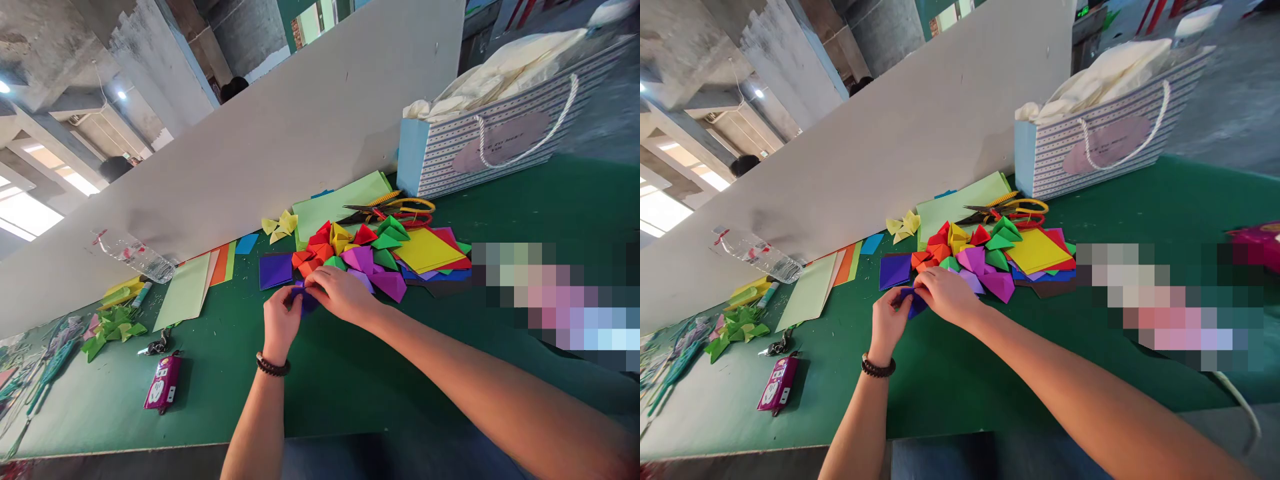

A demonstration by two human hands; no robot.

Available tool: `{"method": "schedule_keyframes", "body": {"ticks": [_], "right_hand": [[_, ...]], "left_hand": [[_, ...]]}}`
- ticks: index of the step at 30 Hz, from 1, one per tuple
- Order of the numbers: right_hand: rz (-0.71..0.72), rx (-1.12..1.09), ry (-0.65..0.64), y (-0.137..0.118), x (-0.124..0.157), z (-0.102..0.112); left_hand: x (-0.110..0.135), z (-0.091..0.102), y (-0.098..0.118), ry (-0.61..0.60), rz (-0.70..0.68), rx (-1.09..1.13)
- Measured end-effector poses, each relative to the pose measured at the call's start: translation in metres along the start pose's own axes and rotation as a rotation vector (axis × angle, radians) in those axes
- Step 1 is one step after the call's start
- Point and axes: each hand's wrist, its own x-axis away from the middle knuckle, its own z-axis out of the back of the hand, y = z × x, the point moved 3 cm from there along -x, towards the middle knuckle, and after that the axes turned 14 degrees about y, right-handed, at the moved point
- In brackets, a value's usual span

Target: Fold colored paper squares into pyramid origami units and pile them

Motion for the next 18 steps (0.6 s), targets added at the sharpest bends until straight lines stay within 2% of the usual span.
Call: {"method": "schedule_keyframes", "body": {"ticks": [8, 13, 18], "right_hand": [[-0.18, -0.042, -0.097, 0.001, 0.0, 0.0], [-0.174, -0.122, -0.062, -0.006, 0.005, -0.004], [-0.167, -0.107, -0.03, -0.009, 0.007, -0.007]], "left_hand": [[0.002, -0.005, 0.0, 0.002, 0.036, 0.047], [0.001, -0.011, -0.009, 0.055, 0.122, 0.143], [0.002, -0.011, -0.011, 0.097, 0.179, 0.225]]}}
